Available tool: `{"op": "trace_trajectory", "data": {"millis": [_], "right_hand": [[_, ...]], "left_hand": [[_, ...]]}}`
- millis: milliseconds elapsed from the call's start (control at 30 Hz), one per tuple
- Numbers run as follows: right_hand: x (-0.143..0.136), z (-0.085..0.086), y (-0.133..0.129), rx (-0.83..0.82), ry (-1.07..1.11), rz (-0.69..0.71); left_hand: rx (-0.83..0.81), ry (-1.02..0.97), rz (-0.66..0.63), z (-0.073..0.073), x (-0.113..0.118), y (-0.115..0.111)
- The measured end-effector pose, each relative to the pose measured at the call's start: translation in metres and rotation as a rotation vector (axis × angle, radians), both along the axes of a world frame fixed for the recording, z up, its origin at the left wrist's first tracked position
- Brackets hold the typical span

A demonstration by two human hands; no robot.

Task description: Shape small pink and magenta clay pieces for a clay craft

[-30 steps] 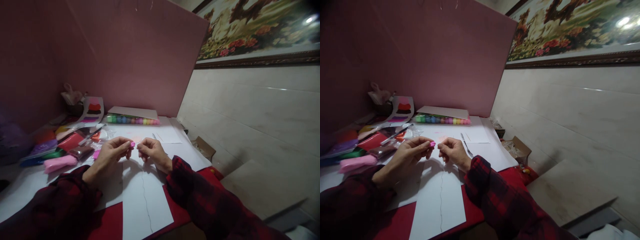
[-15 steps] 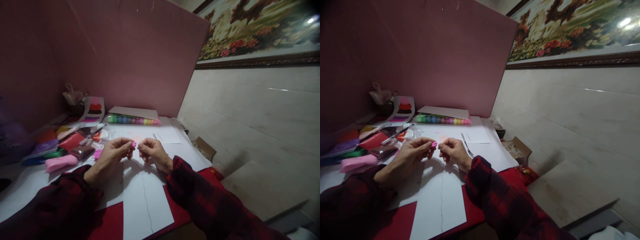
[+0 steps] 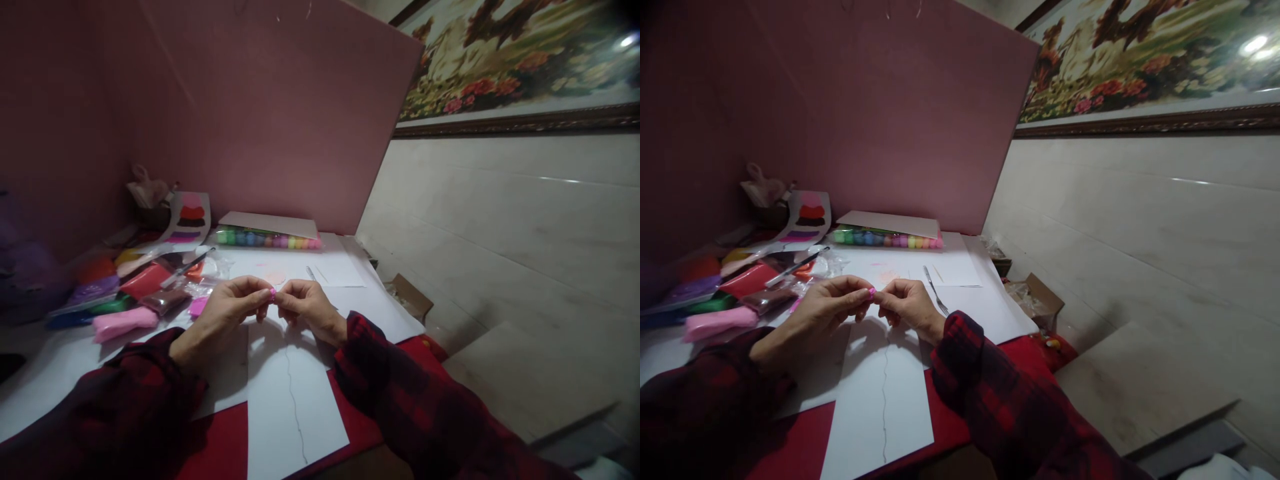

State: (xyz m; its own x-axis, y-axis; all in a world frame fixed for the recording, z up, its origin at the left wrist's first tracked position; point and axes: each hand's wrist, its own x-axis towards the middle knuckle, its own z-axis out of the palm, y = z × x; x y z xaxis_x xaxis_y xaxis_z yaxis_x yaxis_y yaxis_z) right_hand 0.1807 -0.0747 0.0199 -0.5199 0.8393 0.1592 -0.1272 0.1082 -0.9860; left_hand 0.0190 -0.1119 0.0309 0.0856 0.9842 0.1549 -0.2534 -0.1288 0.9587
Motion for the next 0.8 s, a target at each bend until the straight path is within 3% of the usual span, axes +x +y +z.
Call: {"op": "trace_trajectory", "data": {"millis": [233,400,800], "right_hand": [[0.0008,0.001,-0.001,-0.017,0.003,0.019],[0.0008,0.0014,-0.0011,-0.014,0.007,0.017],[0.003,-0.0042,0.0046,-0.086,0.052,0.053]], "left_hand": [[-0.001,-0.029,0.035,-0.0021,-0.0025,0.0018],[0.018,0.011,-0.006,-0.0026,-0.0013,0.0007],[-0.039,-0.098,-0.025,-0.0081,-0.0041,0.0036]]}}
